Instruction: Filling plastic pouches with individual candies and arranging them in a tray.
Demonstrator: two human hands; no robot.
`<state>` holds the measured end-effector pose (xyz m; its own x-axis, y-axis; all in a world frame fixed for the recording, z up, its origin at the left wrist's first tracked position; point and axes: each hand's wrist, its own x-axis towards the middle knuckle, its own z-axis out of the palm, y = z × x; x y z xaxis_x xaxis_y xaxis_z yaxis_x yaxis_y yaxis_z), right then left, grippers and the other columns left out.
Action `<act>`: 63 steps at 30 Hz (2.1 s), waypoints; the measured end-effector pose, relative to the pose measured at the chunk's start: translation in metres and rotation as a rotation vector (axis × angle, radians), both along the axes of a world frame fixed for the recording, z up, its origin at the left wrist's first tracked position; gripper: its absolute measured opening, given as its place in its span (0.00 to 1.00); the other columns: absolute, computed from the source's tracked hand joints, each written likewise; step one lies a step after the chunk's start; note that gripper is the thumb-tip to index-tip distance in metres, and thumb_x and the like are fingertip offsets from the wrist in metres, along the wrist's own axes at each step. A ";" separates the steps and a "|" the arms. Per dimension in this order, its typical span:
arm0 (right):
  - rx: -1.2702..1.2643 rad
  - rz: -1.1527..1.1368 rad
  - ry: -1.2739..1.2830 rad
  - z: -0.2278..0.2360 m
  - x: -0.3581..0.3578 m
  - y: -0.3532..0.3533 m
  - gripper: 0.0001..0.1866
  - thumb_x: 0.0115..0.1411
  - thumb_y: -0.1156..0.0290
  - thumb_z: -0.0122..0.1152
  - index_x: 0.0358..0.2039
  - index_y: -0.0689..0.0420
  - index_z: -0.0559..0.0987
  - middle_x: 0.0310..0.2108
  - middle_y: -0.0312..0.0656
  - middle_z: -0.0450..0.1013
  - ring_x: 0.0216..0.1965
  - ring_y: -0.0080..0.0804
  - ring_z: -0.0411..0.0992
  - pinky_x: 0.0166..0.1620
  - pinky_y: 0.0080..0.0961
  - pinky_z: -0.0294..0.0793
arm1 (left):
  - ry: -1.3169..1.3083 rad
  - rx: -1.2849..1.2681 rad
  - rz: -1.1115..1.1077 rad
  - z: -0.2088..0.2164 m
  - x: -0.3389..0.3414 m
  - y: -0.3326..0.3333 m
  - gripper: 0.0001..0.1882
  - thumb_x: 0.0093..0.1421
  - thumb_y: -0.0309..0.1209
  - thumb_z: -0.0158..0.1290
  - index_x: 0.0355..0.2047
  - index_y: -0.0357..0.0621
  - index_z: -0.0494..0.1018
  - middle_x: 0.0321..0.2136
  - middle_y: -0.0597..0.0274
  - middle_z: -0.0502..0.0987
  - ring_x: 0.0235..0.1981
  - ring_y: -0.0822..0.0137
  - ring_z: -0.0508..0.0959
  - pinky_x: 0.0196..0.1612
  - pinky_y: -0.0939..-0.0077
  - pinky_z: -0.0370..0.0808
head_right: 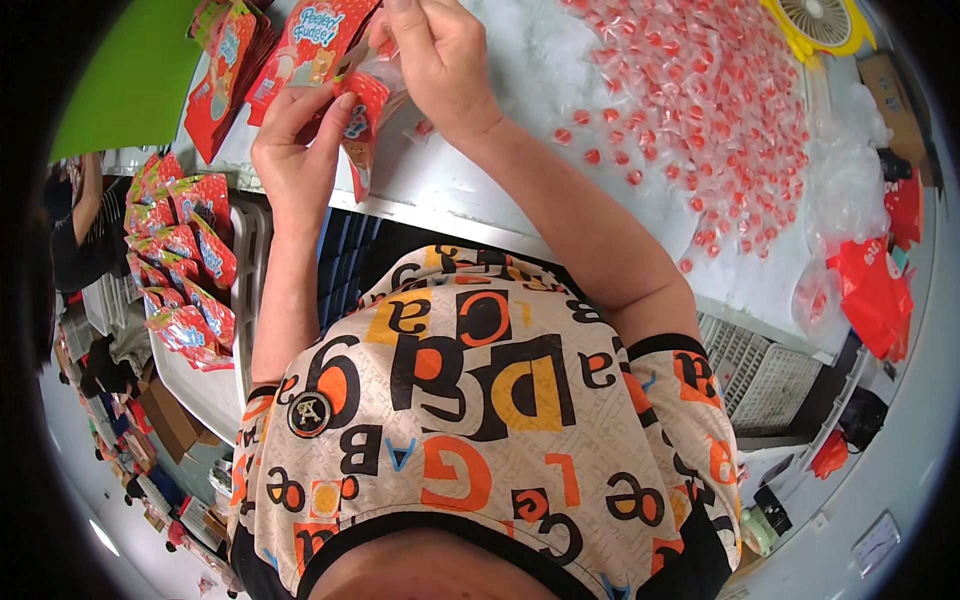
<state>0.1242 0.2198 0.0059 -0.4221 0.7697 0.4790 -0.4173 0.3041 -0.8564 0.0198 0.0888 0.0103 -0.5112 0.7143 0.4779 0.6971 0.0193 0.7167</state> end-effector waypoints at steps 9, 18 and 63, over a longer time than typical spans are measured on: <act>0.604 -0.307 -0.445 0.010 -0.009 0.006 0.16 0.69 0.63 0.53 0.48 0.63 0.74 0.41 0.50 0.73 0.47 0.40 0.72 0.51 0.33 0.70 | 0.053 -0.022 -0.105 0.000 0.004 -0.004 0.09 0.56 0.22 0.64 0.38 0.35 0.81 0.31 0.59 0.78 0.30 0.70 0.80 0.35 0.80 0.78; -0.386 0.055 0.017 -0.033 0.018 0.041 0.13 0.67 0.67 0.58 0.47 0.61 0.79 0.43 0.40 0.77 0.39 0.24 0.75 0.43 0.21 0.75 | -0.152 0.074 -0.094 -0.002 -0.015 -0.022 0.10 0.56 0.21 0.64 0.39 0.36 0.82 0.32 0.61 0.78 0.32 0.74 0.79 0.37 0.82 0.78; 1.206 0.131 -0.866 0.025 0.052 -0.019 0.12 0.57 0.75 0.59 0.43 0.61 0.80 0.39 0.44 0.79 0.42 0.41 0.77 0.58 0.41 0.73 | -0.170 0.157 -0.174 -0.008 -0.007 -0.038 0.13 0.60 0.24 0.61 0.45 0.40 0.81 0.35 0.62 0.78 0.36 0.74 0.78 0.38 0.81 0.77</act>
<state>0.1761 0.2005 0.0310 -0.9344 0.0378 0.3542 -0.0025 0.9936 -0.1128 0.0125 0.0508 0.0020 -0.4697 0.7223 0.5076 0.5502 -0.2102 0.8082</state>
